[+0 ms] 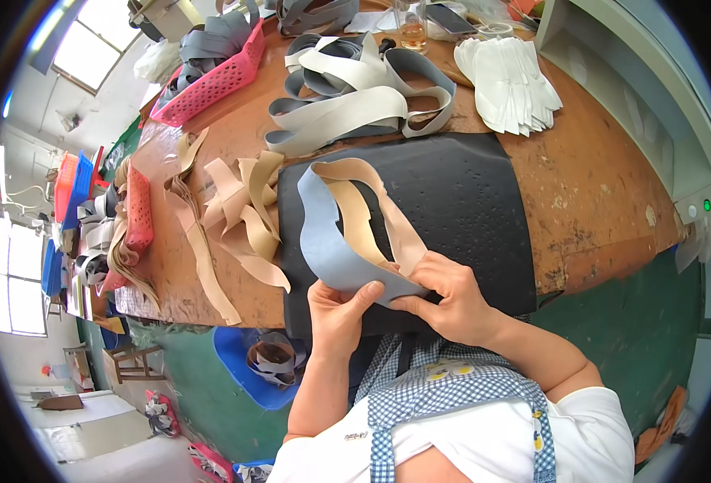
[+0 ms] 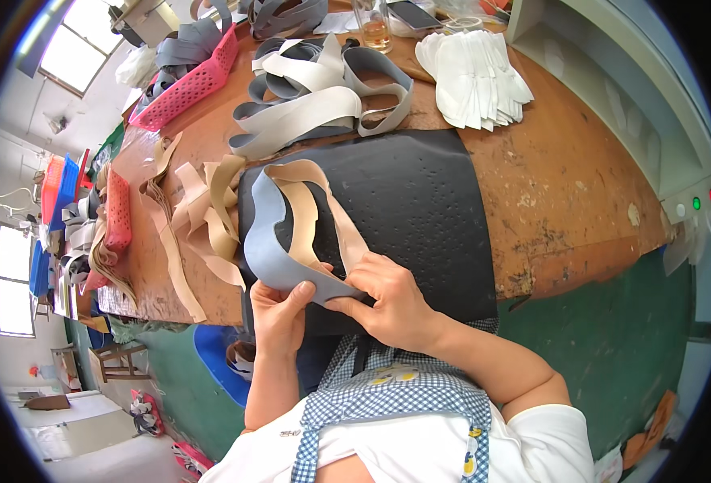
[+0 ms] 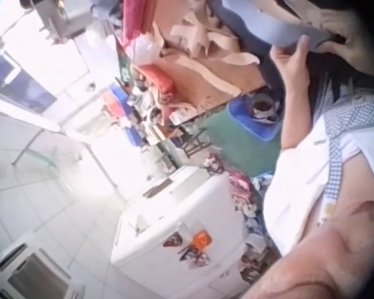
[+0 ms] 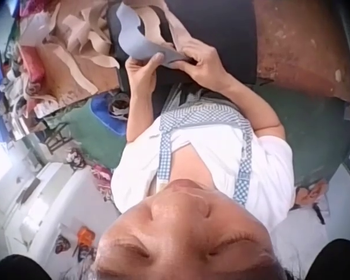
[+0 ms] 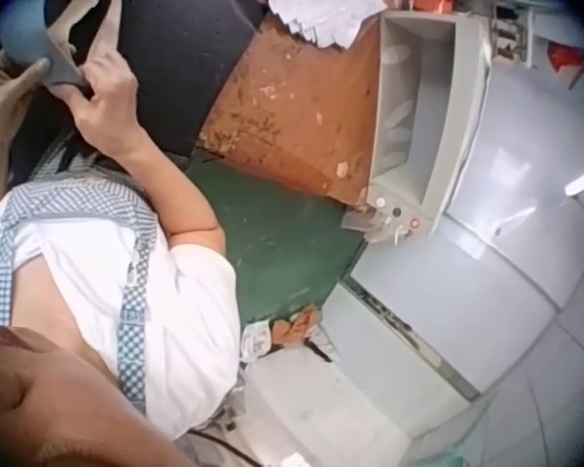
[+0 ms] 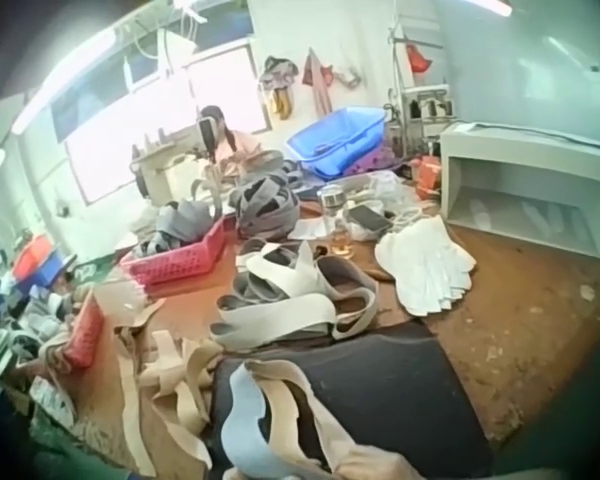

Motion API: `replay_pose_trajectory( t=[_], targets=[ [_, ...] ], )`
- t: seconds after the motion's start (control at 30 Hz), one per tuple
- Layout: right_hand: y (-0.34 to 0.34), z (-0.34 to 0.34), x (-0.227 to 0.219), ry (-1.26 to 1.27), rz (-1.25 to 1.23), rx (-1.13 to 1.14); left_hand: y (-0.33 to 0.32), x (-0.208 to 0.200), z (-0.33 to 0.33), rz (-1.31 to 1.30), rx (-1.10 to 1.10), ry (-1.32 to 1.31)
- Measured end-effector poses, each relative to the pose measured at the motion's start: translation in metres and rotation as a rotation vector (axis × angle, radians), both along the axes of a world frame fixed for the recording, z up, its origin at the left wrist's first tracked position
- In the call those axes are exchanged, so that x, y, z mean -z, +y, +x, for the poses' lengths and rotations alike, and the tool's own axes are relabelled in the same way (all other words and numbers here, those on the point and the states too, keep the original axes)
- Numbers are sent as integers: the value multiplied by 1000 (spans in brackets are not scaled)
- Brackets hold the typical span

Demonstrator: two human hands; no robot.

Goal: Assembling and aligning internal shoe lining and padding components.

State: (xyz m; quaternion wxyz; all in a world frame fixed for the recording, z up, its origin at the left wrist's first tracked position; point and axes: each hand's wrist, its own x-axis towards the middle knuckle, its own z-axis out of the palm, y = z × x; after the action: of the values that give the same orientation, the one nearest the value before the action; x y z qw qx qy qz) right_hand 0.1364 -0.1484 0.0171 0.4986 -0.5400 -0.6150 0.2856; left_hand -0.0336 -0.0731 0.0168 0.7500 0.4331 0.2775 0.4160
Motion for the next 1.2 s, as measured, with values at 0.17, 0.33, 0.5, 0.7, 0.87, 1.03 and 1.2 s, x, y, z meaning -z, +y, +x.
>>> replay_pose_trajectory(
  t=[0.17, 0.33, 0.5, 0.7, 0.87, 1.03, 1.2],
  targets=[
    [-2, -1, 3, -33, 26, 100, 1, 1, -1, -24, -65, 114],
    [0, 1, -2, -202, 87, 91, -2, 2, -2, -5, -76, 197],
    [-2, 10, -2, -145, -37, 107, -13, -1, 5, 96, -88, 340],
    [-9, 12, 1, -104, 4, 52, -5, -2, -4, -72, -42, 253],
    [-5, 7, -6, -83, -69, 130, -12, -2, -3, -79, 3, 230],
    [-4, 8, -4, -115, -18, 92, -14, 2, -4, -85, -7, 240],
    [-6, 8, -3, -80, 19, 83, -16, 4, 0, -103, -31, 239]
  ],
)
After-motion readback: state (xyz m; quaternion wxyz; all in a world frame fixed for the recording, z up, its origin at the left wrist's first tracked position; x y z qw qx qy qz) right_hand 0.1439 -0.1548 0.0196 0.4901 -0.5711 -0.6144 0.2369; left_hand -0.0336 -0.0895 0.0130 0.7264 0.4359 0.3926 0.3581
